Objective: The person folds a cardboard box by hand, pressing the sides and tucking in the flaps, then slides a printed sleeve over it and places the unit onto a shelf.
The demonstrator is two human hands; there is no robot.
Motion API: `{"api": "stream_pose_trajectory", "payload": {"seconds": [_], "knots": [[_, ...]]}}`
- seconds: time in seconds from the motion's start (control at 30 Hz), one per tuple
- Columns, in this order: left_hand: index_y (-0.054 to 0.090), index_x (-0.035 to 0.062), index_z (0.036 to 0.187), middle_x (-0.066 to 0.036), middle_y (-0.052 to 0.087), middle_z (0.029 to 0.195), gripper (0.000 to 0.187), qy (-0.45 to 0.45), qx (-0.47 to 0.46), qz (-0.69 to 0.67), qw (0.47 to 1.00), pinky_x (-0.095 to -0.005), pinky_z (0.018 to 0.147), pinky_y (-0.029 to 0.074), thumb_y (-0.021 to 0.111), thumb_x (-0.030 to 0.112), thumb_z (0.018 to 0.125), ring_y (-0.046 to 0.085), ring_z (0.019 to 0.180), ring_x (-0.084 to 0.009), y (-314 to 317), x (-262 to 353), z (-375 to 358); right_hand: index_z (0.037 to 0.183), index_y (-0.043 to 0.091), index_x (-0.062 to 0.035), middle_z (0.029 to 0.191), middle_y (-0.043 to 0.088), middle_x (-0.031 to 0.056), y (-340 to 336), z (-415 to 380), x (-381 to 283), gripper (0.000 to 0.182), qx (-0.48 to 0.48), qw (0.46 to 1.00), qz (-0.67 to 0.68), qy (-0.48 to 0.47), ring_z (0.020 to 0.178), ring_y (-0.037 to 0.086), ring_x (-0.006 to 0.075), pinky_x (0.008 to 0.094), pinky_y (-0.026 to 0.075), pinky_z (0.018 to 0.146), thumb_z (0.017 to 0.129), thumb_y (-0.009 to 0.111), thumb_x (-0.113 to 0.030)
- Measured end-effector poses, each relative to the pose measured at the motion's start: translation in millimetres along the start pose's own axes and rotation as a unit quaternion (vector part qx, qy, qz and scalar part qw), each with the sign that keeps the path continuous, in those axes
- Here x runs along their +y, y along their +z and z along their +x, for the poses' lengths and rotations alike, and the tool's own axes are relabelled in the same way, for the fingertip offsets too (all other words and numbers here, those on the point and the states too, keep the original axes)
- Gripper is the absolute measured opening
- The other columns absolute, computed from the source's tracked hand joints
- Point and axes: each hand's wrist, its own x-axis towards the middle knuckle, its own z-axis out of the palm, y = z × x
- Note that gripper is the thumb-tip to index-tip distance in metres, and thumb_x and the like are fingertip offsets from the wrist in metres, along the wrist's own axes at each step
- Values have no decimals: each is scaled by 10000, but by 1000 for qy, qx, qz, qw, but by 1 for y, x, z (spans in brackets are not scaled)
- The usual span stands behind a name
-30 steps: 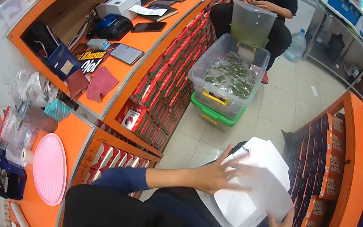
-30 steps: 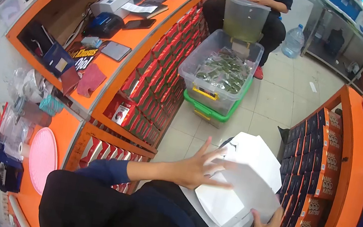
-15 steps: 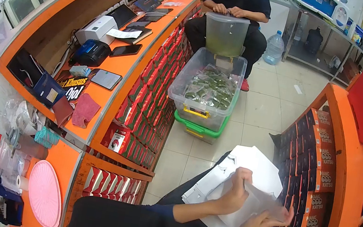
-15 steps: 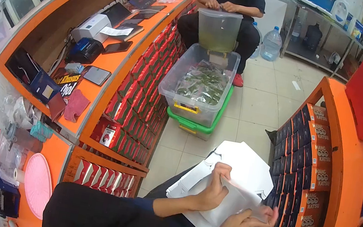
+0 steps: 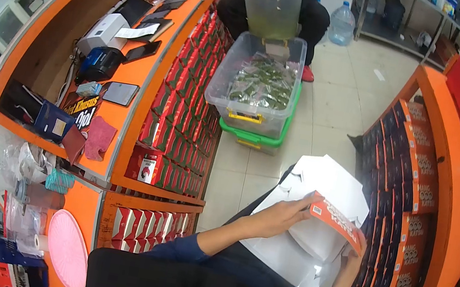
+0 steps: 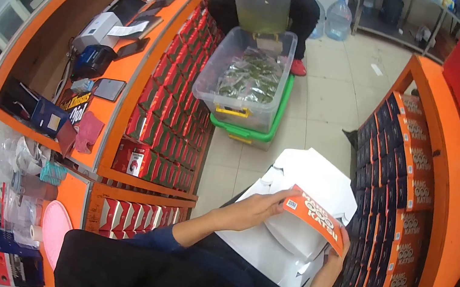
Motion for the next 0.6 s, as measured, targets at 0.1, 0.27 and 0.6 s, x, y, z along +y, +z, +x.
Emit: {"api": "stream_pose_trajectory", "payload": {"seconds": [0.1,0.27,0.6], "knots": [[475,96,1425,-183,541,1384,414,-73,-20,-90,993,-348,1085,364,413,277,1058,518,1286,-308,-6,-1,1,1419,480,-65,1455,478,85,-17,-8,-4,684,-94,970,221,30,1343,407,209,362,308,1115,959,341,-551],[536,74,1372,-57,576,1315,389,-143,-59,-210,965,-306,1054,380,498,249,1027,499,1245,-156,-9,-26,7,1403,503,-9,1469,467,140,-14,-1,1,525,-96,971,211,49,1387,380,233,374,267,1151,1028,402,-362],[517,155,1398,-123,-1,1650,634,117,-169,223,953,-542,1194,136,756,274,823,-76,1490,-428,-14,-36,33,1384,557,-149,1580,195,140,-23,16,22,620,-131,949,-247,-144,1496,85,387,468,187,1185,834,780,-328]]}}
